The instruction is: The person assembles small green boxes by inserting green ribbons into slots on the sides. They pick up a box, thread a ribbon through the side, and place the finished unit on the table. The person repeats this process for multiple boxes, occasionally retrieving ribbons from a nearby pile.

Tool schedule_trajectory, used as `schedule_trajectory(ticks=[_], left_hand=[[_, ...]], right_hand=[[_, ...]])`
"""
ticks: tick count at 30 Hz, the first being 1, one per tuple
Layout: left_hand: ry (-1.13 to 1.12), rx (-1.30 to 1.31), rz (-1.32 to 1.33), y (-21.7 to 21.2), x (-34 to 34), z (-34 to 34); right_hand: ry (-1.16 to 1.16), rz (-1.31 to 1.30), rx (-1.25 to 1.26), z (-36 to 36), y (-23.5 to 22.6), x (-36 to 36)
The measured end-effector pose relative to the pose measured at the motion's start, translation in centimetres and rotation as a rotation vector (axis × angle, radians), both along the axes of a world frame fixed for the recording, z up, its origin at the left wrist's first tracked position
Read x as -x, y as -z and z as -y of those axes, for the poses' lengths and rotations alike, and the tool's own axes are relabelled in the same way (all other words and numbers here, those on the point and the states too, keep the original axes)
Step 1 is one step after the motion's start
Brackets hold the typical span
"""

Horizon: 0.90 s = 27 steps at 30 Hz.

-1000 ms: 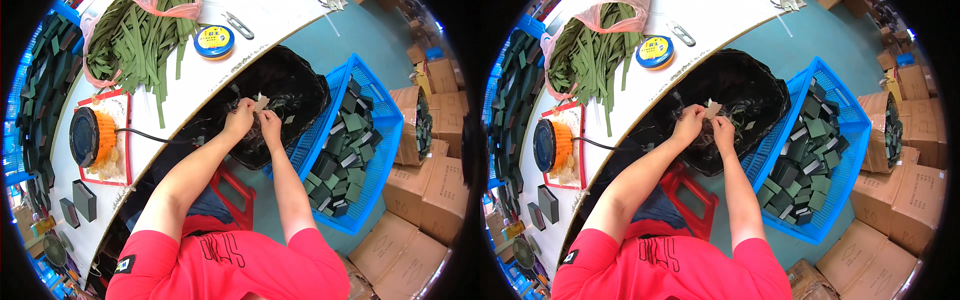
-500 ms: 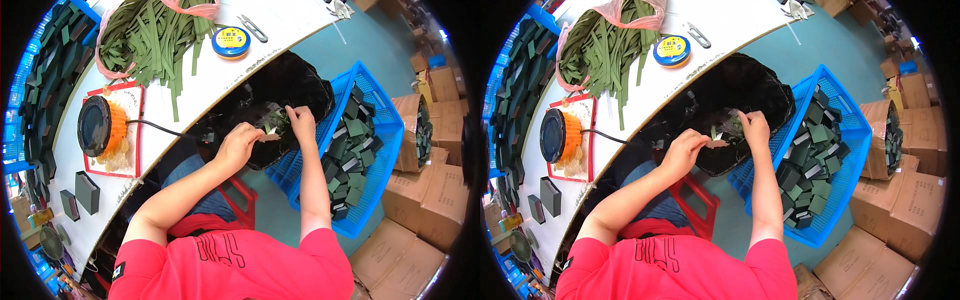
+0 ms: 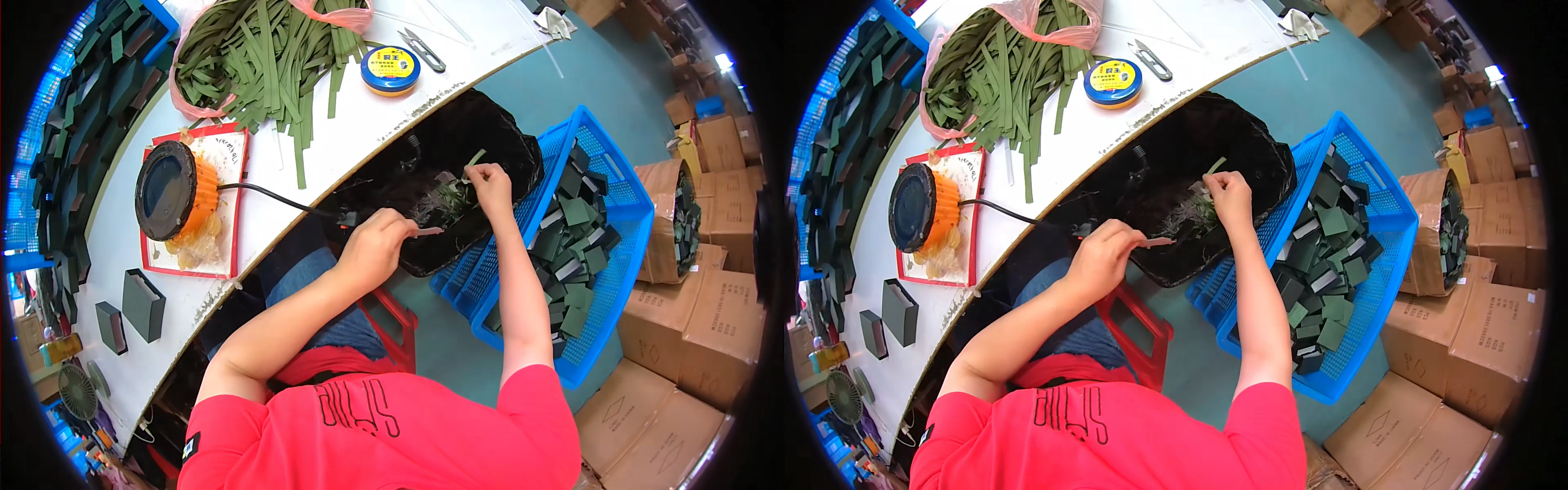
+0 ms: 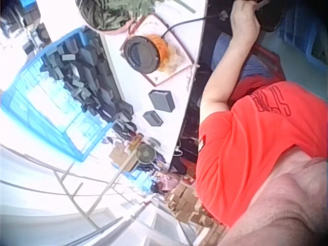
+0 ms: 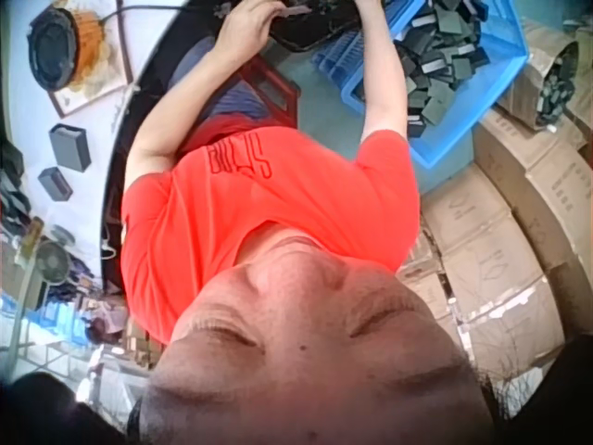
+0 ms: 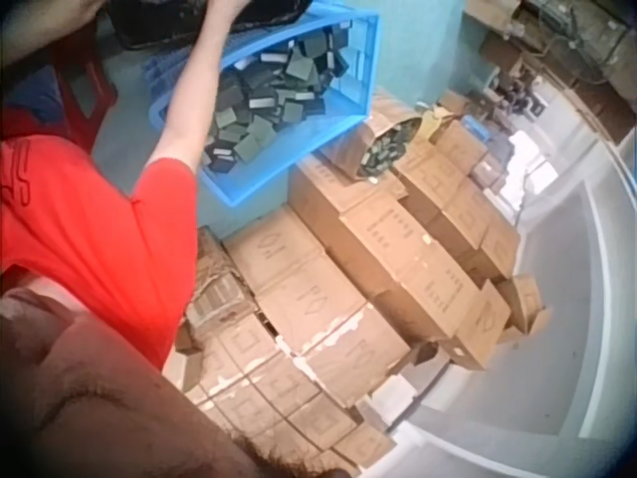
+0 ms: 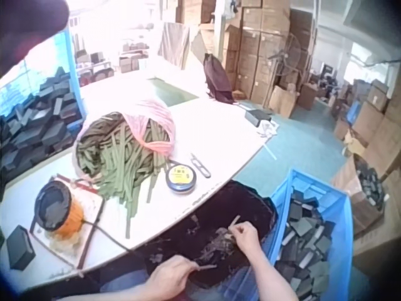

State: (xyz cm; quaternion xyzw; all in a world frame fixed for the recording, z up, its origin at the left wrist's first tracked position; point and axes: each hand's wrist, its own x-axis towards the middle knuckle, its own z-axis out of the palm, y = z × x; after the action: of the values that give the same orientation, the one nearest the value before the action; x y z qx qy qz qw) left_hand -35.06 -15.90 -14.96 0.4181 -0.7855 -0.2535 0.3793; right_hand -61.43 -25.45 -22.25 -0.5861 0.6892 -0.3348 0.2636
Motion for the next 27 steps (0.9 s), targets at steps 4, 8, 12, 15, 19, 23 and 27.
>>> schedule_trajectory(ticks=[4, 8, 12, 15, 19, 23, 27], left_hand=[[-0.136, -0.36, -0.134, -1.1, -1.4, -1.8], [-0.202, -0.797, -0.478, -1.3, -2.6, -3.7], [-0.213, -0.899, -0.664, -2.9, -3.8, -5.0], [-0.209, -0.854, -0.655, -4.8, -5.5, -5.8], [-0.186, -0.625, -0.44, -7.1, -7.9, -7.6], [-0.164, -0.502, -0.349, -10.2, -10.3, -9.1], [-0.167, -0.331, -0.342, -11.9, -13.3, -10.2]], right_hand=[[-0.389, -0.567, 0.039, -1.4, 4.1, 0.0], [-0.266, -0.589, 0.175, -0.2, 2.2, -1.2], [-0.166, -0.464, -0.063, -0.5, -3.1, -3.5], [-0.292, 0.03, 0.058, -3.1, -6.4, -4.8], [-0.516, 0.419, -0.239, -7.7, -13.8, -8.9], [-0.689, 0.514, -0.392, -11.6, -18.1, -13.0], [-0.612, 0.594, -0.421, -12.9, -19.9, -16.4]])
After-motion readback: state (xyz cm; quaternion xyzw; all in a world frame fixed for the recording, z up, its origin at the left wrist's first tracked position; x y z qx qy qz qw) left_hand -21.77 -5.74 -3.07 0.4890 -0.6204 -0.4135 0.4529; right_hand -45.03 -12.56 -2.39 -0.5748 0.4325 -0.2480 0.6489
